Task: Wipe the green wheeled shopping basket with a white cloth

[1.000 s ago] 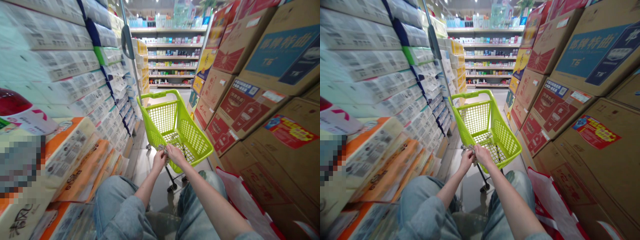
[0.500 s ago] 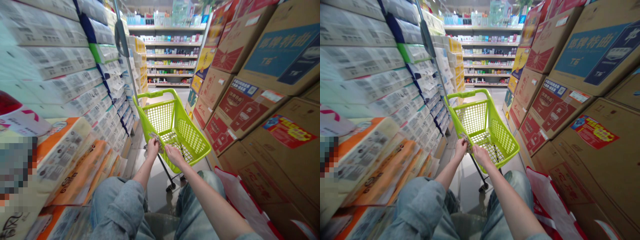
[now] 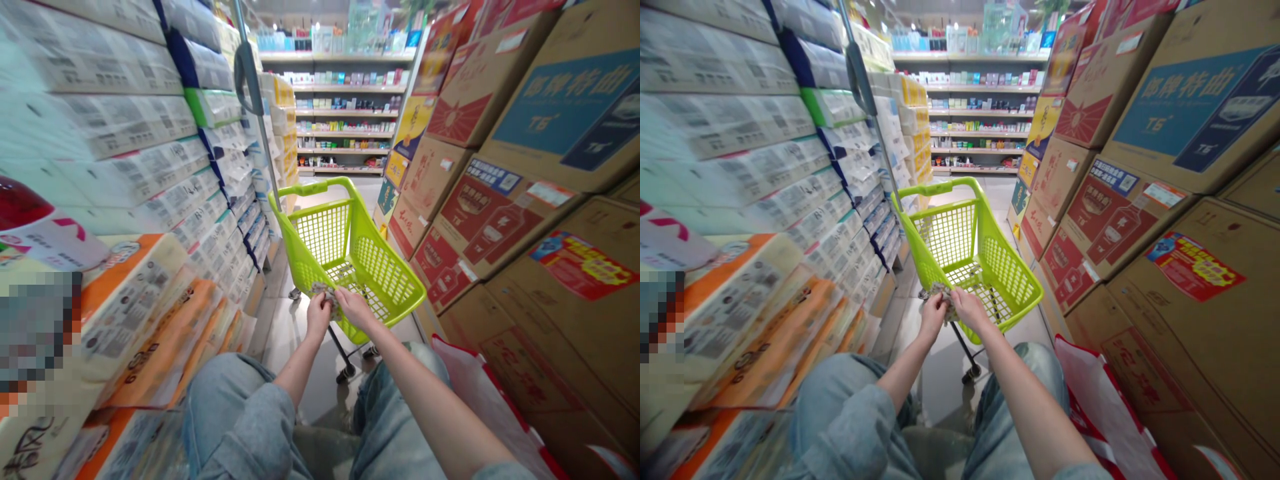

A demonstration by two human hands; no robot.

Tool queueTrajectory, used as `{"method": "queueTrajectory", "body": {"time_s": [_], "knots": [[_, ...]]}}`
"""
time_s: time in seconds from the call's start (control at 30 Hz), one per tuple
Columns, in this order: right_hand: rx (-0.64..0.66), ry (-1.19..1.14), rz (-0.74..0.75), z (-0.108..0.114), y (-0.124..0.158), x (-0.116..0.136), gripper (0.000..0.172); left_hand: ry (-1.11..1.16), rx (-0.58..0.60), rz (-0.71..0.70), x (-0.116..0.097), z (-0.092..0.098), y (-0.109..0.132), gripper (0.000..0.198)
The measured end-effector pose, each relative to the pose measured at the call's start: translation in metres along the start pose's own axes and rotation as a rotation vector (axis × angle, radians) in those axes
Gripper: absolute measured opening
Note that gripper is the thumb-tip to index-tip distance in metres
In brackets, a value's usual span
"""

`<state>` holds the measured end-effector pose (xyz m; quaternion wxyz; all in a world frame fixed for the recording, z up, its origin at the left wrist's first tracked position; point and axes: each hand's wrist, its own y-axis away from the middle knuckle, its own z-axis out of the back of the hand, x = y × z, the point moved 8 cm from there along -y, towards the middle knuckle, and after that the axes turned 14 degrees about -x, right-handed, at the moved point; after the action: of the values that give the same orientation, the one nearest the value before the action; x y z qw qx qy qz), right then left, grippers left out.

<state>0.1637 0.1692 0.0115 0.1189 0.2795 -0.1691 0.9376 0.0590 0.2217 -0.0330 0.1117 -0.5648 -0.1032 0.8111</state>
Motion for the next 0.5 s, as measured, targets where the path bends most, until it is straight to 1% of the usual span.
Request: {"method": "queueTrajectory", "body": {"time_s": [0.13,0.23,0.33,0.5], "knots": [[0.008,-0.021,0.016,0.001,0.000,0.001,0.040,0.094,0.007,0.121,0.007,-0.002,-0.012,0.012],[0.013,-0.006,0.009,0.002,-0.001,-0.002,0.041,0.125,0.040,0.170,0.011,-0.007,-0.019,0.012],[0.017,-0.010,0.015,0.002,-0.003,-0.007,0.041,0.114,0.079,0.152,0.009,-0.011,-0.021,0.012],[0.004,-0.040,0.042,0.004,-0.007,-0.021,0.040,0.050,0.159,0.060,0.001,-0.016,-0.015,0.011]]}}
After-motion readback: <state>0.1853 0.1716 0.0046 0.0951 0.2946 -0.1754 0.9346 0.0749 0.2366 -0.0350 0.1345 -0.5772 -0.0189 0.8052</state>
